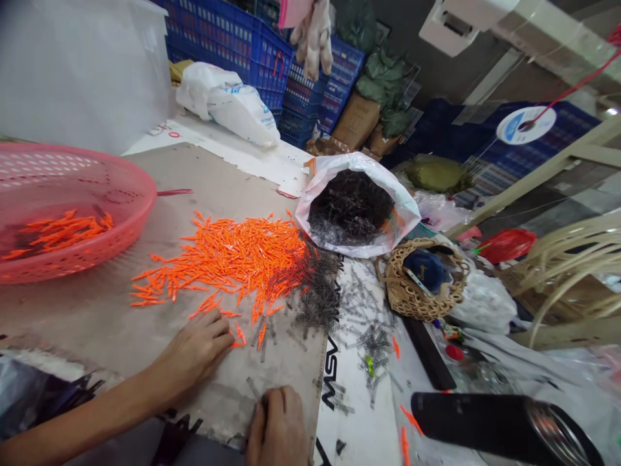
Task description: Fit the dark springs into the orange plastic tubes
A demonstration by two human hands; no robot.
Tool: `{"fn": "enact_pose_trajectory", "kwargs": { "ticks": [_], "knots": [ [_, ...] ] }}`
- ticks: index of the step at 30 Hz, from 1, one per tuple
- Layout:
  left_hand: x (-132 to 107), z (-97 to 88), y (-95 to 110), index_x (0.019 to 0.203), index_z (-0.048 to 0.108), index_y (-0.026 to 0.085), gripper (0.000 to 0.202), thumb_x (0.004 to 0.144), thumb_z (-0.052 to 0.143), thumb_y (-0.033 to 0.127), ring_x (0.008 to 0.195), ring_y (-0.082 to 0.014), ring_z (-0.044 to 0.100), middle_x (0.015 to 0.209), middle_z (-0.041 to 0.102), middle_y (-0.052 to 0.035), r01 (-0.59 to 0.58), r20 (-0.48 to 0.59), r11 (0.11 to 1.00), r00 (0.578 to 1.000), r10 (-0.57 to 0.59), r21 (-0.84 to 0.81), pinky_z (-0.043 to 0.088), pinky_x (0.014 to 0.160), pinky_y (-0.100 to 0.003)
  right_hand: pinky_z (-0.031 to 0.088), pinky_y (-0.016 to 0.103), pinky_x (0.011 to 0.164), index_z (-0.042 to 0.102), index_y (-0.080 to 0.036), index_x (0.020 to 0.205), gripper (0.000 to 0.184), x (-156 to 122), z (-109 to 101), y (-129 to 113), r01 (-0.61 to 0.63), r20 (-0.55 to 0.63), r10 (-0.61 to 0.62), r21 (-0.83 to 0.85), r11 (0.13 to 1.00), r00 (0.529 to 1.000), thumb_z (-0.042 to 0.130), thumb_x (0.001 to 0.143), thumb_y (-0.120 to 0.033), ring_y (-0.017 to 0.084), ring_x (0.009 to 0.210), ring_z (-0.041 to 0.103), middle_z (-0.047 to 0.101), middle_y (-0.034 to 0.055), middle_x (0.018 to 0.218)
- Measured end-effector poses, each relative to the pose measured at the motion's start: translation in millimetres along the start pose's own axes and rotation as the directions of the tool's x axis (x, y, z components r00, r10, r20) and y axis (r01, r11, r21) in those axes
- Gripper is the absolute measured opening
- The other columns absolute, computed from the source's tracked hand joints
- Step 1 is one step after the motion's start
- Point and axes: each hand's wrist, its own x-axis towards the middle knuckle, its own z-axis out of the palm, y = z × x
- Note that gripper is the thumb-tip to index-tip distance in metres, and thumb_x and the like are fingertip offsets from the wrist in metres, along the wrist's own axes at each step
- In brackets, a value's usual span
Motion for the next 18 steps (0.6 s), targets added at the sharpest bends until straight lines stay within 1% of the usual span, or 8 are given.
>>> {"fn": "enact_pose_trajectory", "kwargs": {
  "ticks": [3,6,8,10,12,13,15,18],
  "knots": [
    [0.2,-7.4,1.5,0.077,0.066,0.015,0.019,0.086,0.051,0.007,0.079,-0.0236,0.059,0.084,0.067,-0.0088,0.018,0.010,0.998,1.000,-0.018,-0.052,0.046,0.069,-0.035,0.044,0.033,0.072,0.058,-0.025,0.101,0.020,0.1,4.4,-12.4,0.047,-0.038,-0.045,0.033,0.998,0.998,0.041,0.096,-0.032,0.025,0.084,0.060,0.065,0.0072,0.092],
    [-3.8,-17.3,4.2,0.076,0.062,0.017,0.016,0.084,0.049,0.012,0.070,-0.0194,0.060,0.075,0.064,-0.0041,0.167,0.005,0.943,0.985,-0.173,-0.289,0.046,0.064,-0.030,0.045,0.033,0.070,0.061,-0.024,0.106,0.021,10.9,9.9,-22.2,0.124,-0.019,-0.123,0.069,0.990,0.992,0.042,0.098,-0.031,0.023,0.082,0.059,0.065,0.0065,0.092],
    [-8.0,-20.8,5.6,0.071,0.058,0.019,0.010,0.079,0.052,0.017,0.057,-0.0166,0.058,0.060,0.058,0.0016,0.343,0.113,0.713,0.930,-0.351,-0.612,0.044,0.055,-0.026,0.045,0.031,0.068,0.062,-0.023,0.098,0.022,15.8,14.1,-24.0,0.133,-0.018,-0.132,0.106,0.985,0.991,0.041,0.099,-0.029,0.022,0.077,0.058,0.064,0.0051,0.085],
    [-13.2,-20.8,6.7,0.068,0.055,0.020,0.008,0.076,0.055,0.024,0.045,-0.0138,0.052,0.050,0.054,0.0050,0.473,0.329,0.305,0.846,-0.420,-0.827,0.042,0.046,-0.024,0.046,0.030,0.069,0.062,-0.022,0.095,0.022,16.2,17.6,-22.3,0.109,-0.038,-0.104,0.143,0.984,0.994,0.042,0.099,-0.029,0.021,0.078,0.058,0.063,0.0052,0.083],
    [-18.5,-18.9,8.3,0.067,0.055,0.020,0.012,0.072,0.063,0.028,0.043,-0.0128,0.053,0.049,0.058,0.0045,0.517,0.500,-0.063,0.778,-0.380,-0.854,0.044,0.044,-0.023,0.047,0.030,0.071,0.063,-0.021,0.098,0.022,13.9,19.1,-19.7,0.068,-0.040,-0.062,0.166,0.984,0.997,0.043,0.098,-0.030,0.021,0.081,0.059,0.063,0.0064,0.087],
    [-20.8,-18.0,9.5,0.067,0.056,0.019,0.015,0.069,0.068,0.029,0.045,-0.0130,0.056,0.052,0.061,0.0035,0.519,0.551,-0.189,0.754,-0.358,-0.834,0.046,0.046,-0.023,0.047,0.030,0.071,0.064,-0.021,0.098,0.022,12.7,18.7,-19.1,0.047,-0.035,-0.041,0.173,0.984,0.999,0.044,0.098,-0.030,0.021,0.081,0.059,0.063,0.0065,0.087],
    [-24.5,-17.1,12.7,0.066,0.058,0.018,0.020,0.065,0.075,0.029,0.051,-0.0144,0.062,0.056,0.065,0.0018,0.509,0.608,-0.341,0.719,-0.336,-0.790,0.050,0.051,-0.023,0.046,0.029,0.069,0.066,-0.022,0.091,0.023,11.2,15.9,-21.0,0.006,-0.022,-0.001,0.202,0.979,1.000,0.045,0.097,-0.028,0.020,0.078,0.059,0.063,0.0051,0.083],
    [-27.6,-18.3,19.2,0.064,0.062,0.016,0.022,0.063,0.078,0.030,0.055,-0.0162,0.067,0.057,0.068,-0.0003,0.508,0.643,-0.413,0.695,-0.323,-0.756,0.053,0.055,-0.025,0.046,0.027,0.067,0.065,-0.023,0.081,0.022,11.1,8.7,-32.3,-0.064,-0.023,0.076,0.330,0.942,0.997,0.049,0.095,-0.029,0.017,0.073,0.060,0.063,0.0019,0.075]
  ]
}}
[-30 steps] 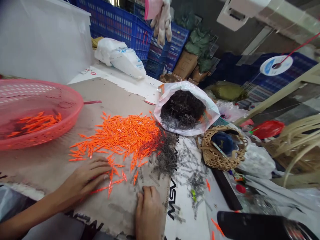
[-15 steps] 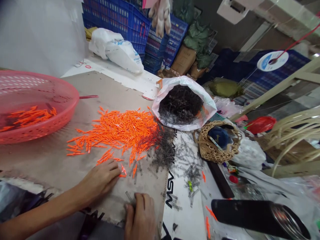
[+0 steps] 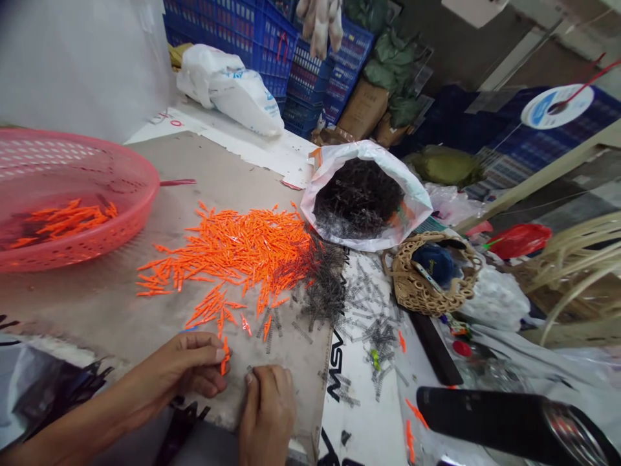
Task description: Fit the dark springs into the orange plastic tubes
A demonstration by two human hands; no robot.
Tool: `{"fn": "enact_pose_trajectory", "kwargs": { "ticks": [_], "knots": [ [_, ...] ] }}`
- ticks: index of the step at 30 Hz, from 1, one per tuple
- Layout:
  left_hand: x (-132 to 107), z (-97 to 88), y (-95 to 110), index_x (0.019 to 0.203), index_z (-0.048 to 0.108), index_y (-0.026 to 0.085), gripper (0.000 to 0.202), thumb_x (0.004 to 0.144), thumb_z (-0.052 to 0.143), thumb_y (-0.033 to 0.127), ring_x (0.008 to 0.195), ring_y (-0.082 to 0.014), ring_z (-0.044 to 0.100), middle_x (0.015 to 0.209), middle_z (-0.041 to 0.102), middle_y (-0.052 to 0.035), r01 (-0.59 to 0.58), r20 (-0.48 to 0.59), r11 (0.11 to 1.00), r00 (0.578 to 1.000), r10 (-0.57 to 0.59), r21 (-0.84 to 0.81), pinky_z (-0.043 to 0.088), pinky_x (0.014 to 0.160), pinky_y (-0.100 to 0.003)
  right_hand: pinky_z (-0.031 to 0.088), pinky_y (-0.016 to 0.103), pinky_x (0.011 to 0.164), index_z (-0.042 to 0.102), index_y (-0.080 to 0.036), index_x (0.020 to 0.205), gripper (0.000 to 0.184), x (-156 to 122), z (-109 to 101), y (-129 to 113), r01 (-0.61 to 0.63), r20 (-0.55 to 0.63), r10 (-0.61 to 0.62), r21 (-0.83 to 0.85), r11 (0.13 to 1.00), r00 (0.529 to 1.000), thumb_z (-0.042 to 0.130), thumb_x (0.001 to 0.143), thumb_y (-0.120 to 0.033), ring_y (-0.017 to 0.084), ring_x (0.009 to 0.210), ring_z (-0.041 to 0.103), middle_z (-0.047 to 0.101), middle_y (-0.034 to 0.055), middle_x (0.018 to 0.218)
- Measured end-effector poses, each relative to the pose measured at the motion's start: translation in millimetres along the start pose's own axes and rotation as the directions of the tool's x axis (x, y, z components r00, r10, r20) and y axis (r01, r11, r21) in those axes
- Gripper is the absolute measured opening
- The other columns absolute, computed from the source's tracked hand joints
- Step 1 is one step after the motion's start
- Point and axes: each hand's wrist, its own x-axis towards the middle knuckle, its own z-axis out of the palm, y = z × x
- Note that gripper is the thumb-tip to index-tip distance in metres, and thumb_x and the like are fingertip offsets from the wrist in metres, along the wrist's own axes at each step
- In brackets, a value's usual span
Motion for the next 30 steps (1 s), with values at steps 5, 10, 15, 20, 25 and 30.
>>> {"fn": "enact_pose_trajectory", "kwargs": {
  "ticks": [5,10,15,20,25,30],
  "knots": [
    [-8.9,8.4,-1.3,0.068,0.069,0.015,0.020,0.062,0.078,0.032,0.048,-0.0129,0.060,0.052,0.067,-0.0003,-0.052,-0.018,0.998,0.998,0.052,0.028,0.047,0.050,-0.022,0.046,0.023,0.066,0.065,-0.023,0.082,0.015,-3.6,-0.1,-28.4,-0.155,-0.039,0.170,0.257,0.954,0.985,0.057,0.090,-0.033,0.015,0.071,0.062,0.065,-0.0006,0.076],
    [-14.7,9.6,-0.9,0.064,0.071,0.016,0.012,0.063,0.075,0.027,0.044,-0.0077,0.047,0.047,0.060,0.0042,-0.153,-0.033,0.986,0.987,0.155,0.063,0.037,0.047,-0.018,0.045,0.022,0.065,0.067,-0.023,0.080,0.016,-3.5,2.6,-41.6,-0.220,0.003,0.230,0.313,0.924,0.973,0.059,0.088,-0.034,0.015,0.069,0.059,0.064,-0.0008,0.073],
    [-16.6,8.4,-3.4,0.065,0.072,0.018,0.007,0.066,0.073,0.025,0.046,-0.0079,0.047,0.051,0.062,0.0037,-0.186,-0.029,0.980,0.982,0.189,0.064,0.036,0.048,-0.019,0.043,0.021,0.062,0.064,-0.023,0.077,0.017,-0.6,3.4,-44.9,-0.228,0.007,0.237,0.299,0.927,0.972,0.059,0.088,-0.034,0.013,0.064,0.056,0.060,-0.0026,0.069],
    [-12.8,5.3,-6.1,0.069,0.072,0.017,0.011,0.067,0.075,0.027,0.052,-0.0106,0.053,0.054,0.064,0.0020,-0.213,0.008,0.973,0.977,0.213,0.091,0.039,0.051,-0.020,0.042,0.022,0.060,0.064,-0.022,0.077,0.018,-1.0,6.3,-47.2,-0.169,-0.029,0.180,0.229,0.959,0.983,0.056,0.090,-0.033,0.013,0.061,0.055,0.061,-0.0020,0.068],
    [-11.3,3.4,-5.6,0.068,0.073,0.016,0.013,0.067,0.075,0.029,0.052,-0.0117,0.053,0.053,0.063,0.0017,-0.221,0.010,0.965,0.975,0.222,0.142,0.041,0.053,-0.022,0.045,0.023,0.061,0.064,-0.023,0.079,0.019,-4.1,10.4,-49.0,-0.118,-0.086,0.133,0.156,0.981,0.987,0.053,0.092,-0.031,0.013,0.062,0.056,0.062,-0.0007,0.069],
    [-12.9,6.1,-3.8,0.067,0.073,0.017,0.013,0.067,0.074,0.030,0.052,-0.0123,0.053,0.054,0.064,0.0011,-0.196,-0.001,0.967,0.980,0.199,0.160,0.040,0.052,-0.022,0.044,0.023,0.059,0.065,-0.023,0.078,0.021,-3.7,10.8,-50.4,-0.139,-0.072,0.154,0.180,0.974,0.986,0.052,0.093,-0.032,0.013,0.061,0.058,0.063,-0.0008,0.069]
  ]
}}
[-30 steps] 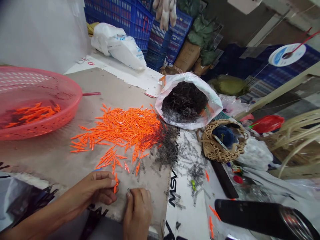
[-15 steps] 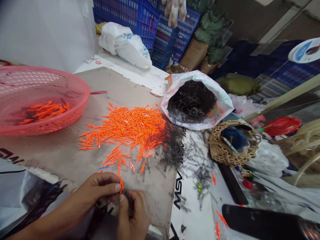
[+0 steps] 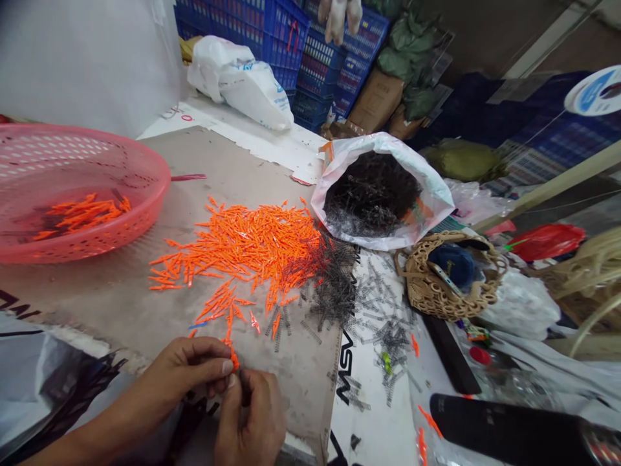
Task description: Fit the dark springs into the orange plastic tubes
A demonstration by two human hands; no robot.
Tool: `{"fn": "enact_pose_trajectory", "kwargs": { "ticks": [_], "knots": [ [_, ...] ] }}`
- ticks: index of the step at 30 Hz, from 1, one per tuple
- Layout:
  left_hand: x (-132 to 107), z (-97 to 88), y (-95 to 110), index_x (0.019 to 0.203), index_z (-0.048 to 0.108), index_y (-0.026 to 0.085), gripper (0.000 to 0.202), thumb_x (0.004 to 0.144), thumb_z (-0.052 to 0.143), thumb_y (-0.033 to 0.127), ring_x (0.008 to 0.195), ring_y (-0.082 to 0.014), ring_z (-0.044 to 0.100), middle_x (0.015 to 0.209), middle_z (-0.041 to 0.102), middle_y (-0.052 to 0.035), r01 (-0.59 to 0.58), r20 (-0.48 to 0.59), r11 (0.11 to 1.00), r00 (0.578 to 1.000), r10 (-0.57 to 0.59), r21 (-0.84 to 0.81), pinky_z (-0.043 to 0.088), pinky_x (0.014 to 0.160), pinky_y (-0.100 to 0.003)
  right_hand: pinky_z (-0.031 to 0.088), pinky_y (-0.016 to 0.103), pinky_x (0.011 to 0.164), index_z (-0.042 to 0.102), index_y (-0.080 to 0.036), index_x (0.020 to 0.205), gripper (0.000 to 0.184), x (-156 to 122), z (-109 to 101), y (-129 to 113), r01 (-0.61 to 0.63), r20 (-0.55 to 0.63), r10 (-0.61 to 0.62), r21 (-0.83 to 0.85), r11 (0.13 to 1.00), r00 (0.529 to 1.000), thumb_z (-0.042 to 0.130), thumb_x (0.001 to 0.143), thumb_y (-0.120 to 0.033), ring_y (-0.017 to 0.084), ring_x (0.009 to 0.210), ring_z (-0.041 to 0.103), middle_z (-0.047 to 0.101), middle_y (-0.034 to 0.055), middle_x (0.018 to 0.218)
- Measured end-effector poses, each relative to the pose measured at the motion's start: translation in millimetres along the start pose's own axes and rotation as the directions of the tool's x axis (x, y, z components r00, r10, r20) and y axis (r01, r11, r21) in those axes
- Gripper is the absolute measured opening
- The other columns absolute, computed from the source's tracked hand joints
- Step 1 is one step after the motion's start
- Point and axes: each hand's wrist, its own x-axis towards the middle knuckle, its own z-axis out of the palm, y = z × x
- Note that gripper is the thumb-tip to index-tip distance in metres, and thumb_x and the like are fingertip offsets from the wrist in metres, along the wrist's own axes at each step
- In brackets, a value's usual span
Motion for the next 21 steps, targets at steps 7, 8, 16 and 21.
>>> {"fn": "enact_pose_trajectory", "kwargs": {
  "ticks": [7,8,16,21],
  "knots": [
    [-1.7,4.0,-0.1,0.062,0.071,0.016,0.016,0.065,0.075,0.031,0.049,-0.0092,0.046,0.052,0.059,0.0027,0.034,-0.033,0.997,0.999,-0.036,-0.063,0.036,0.048,-0.019,0.042,0.022,0.054,0.064,-0.021,0.070,0.032,1.3,6.1,0.8,-0.283,0.174,0.250,0.199,0.938,0.952,0.048,0.092,-0.037,0.014,0.056,0.056,0.063,-0.0008,0.062],
    [-1.9,3.7,-0.8,0.062,0.070,0.015,0.015,0.064,0.075,0.030,0.048,-0.0087,0.045,0.052,0.058,0.0029,0.045,-0.044,0.996,0.998,-0.049,-0.079,0.035,0.047,-0.019,0.040,0.022,0.050,0.063,-0.020,0.069,0.034,1.5,6.0,4.1,-0.330,0.228,0.281,0.216,0.919,0.932,0.047,0.093,-0.038,0.013,0.053,0.054,0.061,-0.0015,0.059],
    [4.8,-29.3,10.7,0.074,0.062,0.019,0.005,0.075,0.065,0.023,0.076,-0.0197,0.066,0.082,0.069,-0.0021,0.038,-0.022,0.954,0.999,-0.046,-0.298,0.054,0.077,-0.036,0.045,0.034,0.072,0.066,-0.018,0.089,0.036,42.1,-7.0,43.6,0.014,-0.006,-0.018,-0.419,0.908,1.000,0.044,0.095,-0.045,0.025,0.080,0.063,0.068,0.0099,0.082],
    [13.2,-44.4,18.2,0.088,0.062,0.023,0.015,0.077,0.062,0.033,0.050,-0.0126,0.052,0.061,0.057,0.0059,-0.017,-0.159,0.995,0.987,0.002,-0.094,0.044,0.052,-0.024,0.040,0.033,0.068,0.062,-0.021,0.081,0.035,49.8,-7.9,48.7,0.017,0.010,-0.014,-0.463,0.886,1.000,0.037,0.097,-0.039,0.025,0.074,0.061,0.065,0.0077,0.076]
  ]
}}
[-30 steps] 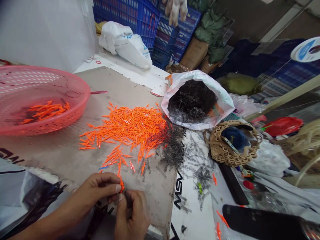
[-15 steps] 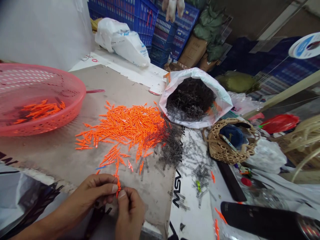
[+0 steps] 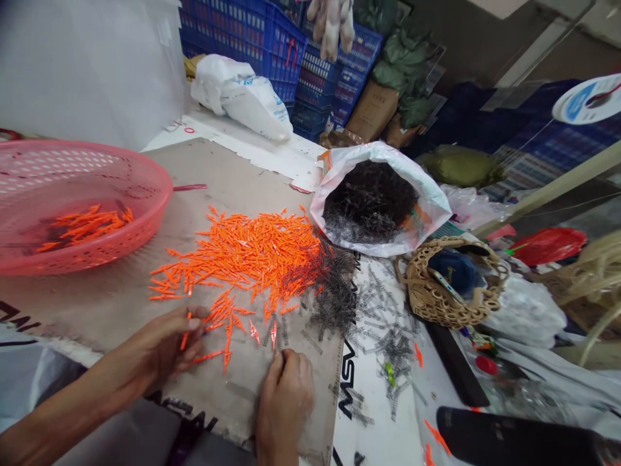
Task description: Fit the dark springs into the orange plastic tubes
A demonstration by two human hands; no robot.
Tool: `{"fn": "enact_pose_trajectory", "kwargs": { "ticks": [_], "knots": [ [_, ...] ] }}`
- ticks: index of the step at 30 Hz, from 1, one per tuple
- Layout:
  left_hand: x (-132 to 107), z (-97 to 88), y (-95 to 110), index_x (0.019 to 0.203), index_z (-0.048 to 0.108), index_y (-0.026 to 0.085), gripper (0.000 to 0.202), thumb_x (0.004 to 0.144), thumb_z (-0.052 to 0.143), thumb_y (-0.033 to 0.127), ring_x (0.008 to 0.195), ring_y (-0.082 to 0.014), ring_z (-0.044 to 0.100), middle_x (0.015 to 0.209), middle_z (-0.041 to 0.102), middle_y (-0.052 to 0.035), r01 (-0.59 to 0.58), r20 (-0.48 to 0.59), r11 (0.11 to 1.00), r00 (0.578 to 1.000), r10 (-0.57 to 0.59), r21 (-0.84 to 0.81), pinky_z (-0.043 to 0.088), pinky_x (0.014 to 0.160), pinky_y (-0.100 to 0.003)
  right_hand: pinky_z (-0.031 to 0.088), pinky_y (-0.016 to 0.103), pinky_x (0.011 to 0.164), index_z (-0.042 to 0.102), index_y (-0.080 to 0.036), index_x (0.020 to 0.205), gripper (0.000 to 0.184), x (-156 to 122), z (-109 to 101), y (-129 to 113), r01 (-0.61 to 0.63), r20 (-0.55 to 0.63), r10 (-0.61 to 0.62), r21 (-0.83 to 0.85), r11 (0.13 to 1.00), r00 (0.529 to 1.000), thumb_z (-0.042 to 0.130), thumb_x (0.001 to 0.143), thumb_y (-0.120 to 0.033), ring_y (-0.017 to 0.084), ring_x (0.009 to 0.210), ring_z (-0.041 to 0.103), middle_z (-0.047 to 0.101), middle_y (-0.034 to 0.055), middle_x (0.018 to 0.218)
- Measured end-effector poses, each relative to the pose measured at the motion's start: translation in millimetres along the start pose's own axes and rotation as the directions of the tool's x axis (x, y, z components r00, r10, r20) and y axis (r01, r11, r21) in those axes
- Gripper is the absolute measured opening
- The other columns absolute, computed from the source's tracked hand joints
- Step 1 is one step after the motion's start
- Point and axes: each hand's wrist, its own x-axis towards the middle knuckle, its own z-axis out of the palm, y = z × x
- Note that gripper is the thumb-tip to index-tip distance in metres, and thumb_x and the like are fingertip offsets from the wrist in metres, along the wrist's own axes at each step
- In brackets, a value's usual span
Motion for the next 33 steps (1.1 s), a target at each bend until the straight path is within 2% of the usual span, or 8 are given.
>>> {"fn": "enact_pose_trajectory", "kwargs": {
  "ticks": [2,6,10,17,20,24,29,33],
  "knots": [
    [1.2,4.6,-2.8,0.076,0.063,0.021,0.016,0.078,0.063,0.037,0.048,-0.0125,0.048,0.054,0.052,0.0059,-0.103,0.034,0.922,0.995,0.097,0.374,0.037,0.050,-0.023,0.039,0.032,0.067,0.060,-0.022,0.080,0.032,-9.2,-3.0,2.8,-0.014,0.004,0.014,-0.008,1.000,1.000,0.040,0.096,-0.041,0.024,0.072,0.061,0.065,0.0061,0.076],
    [1.6,18.2,-11.7,0.075,0.065,0.019,0.016,0.083,0.057,0.030,0.072,-0.0227,0.062,0.072,0.066,-0.0026,-0.294,0.198,0.316,0.932,0.303,0.902,0.039,0.063,-0.029,0.039,0.031,0.067,0.056,-0.024,0.082,0.031,-37.0,-8.2,9.4,0.015,0.012,-0.015,0.008,1.000,1.000,0.040,0.097,-0.045,0.023,0.072,0.060,0.063,0.0036,0.075],
    [3.2,24.1,-20.6,0.093,0.064,0.020,0.011,0.086,0.057,0.026,0.081,-0.0262,0.067,0.091,0.069,-0.0062,-0.280,0.270,-0.004,0.923,0.275,0.960,0.042,0.064,-0.031,0.039,0.033,0.069,0.057,-0.024,0.085,0.031,-50.9,-8.3,9.4,0.108,0.001,-0.108,-0.009,0.994,0.994,0.037,0.099,-0.043,0.024,0.076,0.060,0.063,0.0048,0.077],
    [10.4,19.7,-41.2,0.084,0.067,0.020,0.028,0.093,0.041,0.016,0.073,-0.0226,0.064,0.085,0.065,-0.0076,-0.449,0.498,-0.220,0.816,0.294,0.866,0.042,0.061,-0.030,0.043,0.031,0.070,0.062,-0.024,0.097,0.018,-30.1,-1.9,5.5,0.300,0.098,-0.302,0.035,0.953,0.948,0.044,0.097,-0.026,0.022,0.080,0.059,0.065,0.0043,0.087],
    [10.5,16.0,-40.7,0.083,0.067,0.018,0.032,0.092,0.037,0.014,0.071,-0.0221,0.062,0.083,0.064,-0.0082,-0.503,0.520,-0.145,0.784,0.340,0.852,0.041,0.062,-0.031,0.044,0.029,0.067,0.061,-0.023,0.087,0.019,-26.4,-2.7,-1.5,0.249,0.084,-0.264,0.153,0.956,0.961,0.044,0.095,-0.022,0.019,0.074,0.060,0.063,0.0027,0.079],
    [6.0,21.2,-22.4,0.081,0.066,0.017,0.027,0.089,0.041,0.022,0.074,-0.0202,0.058,0.080,0.064,-0.0061,-0.552,0.470,0.206,0.815,0.340,0.808,0.040,0.067,-0.029,0.046,0.023,0.066,0.060,-0.022,0.090,0.014,-22.0,-12.4,-17.1,0.074,0.109,-0.126,0.390,0.918,0.986,0.047,0.094,-0.021,0.015,0.073,0.063,0.066,0.0003,0.080],
    [0.1,29.1,-5.6,0.073,0.063,0.017,0.026,0.077,0.061,0.042,0.045,-0.0102,0.034,0.049,0.046,0.0069,-0.092,0.341,0.880,0.936,-0.083,0.466,0.024,0.046,-0.022,0.047,0.019,0.070,0.061,-0.024,0.096,0.015,-12.9,-19.7,-28.8,0.089,0.164,-0.239,0.618,0.781,0.957,0.047,0.093,-0.019,0.012,0.080,0.064,0.067,-0.0013,0.087],
    [-0.6,26.4,-10.3,0.076,0.059,0.017,0.033,0.067,0.077,0.043,0.043,-0.0070,0.030,0.049,0.054,0.0067,0.105,0.330,0.978,0.930,-0.161,0.182,0.017,0.044,-0.020,0.046,0.020,0.064,0.064,-0.024,0.092,0.012,-15.9,-17.4,-29.5,-0.062,0.300,-0.220,0.708,0.703,0.928,0.052,0.090,-0.022,0.013,0.072,0.062,0.067,-0.0020,0.080]
  ]
}}
